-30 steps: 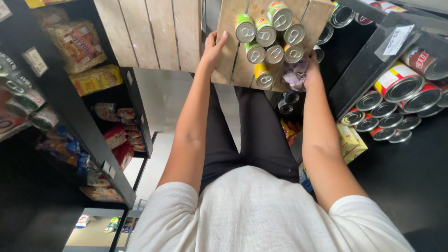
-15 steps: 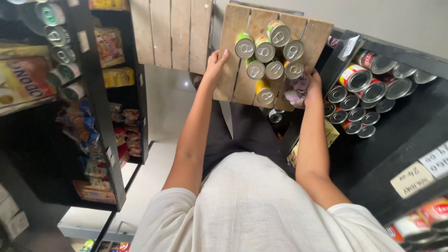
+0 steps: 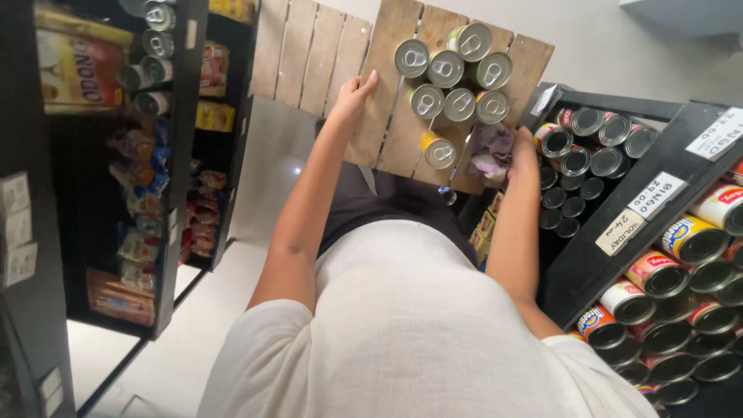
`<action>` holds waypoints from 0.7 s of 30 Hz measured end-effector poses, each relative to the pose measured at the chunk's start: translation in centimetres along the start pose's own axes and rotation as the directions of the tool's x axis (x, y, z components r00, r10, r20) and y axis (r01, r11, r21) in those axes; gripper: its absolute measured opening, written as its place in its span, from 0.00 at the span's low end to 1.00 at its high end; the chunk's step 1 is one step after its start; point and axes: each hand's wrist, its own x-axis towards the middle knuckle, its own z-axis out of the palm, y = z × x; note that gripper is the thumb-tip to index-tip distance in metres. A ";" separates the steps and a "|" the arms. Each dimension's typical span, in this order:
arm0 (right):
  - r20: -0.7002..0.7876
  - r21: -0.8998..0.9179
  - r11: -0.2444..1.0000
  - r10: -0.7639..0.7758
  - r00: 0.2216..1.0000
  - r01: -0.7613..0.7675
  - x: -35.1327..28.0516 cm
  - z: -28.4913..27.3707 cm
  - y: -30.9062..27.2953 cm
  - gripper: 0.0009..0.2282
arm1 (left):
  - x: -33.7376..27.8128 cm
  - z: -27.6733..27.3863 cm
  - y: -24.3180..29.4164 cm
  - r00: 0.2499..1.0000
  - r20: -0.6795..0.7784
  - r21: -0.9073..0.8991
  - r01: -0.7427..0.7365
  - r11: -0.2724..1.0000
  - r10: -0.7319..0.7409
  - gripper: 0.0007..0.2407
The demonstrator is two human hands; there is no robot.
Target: Wiping canned goods with a cloth and arranging them on store shelves.
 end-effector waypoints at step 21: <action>0.127 0.144 0.989 -0.054 0.990 0.036 -8.7 19.7 -4.7 0.19 | -1.0 -19.7 9.1 0.991 -0.130 0.097 0.043 0.994 -0.030 0.39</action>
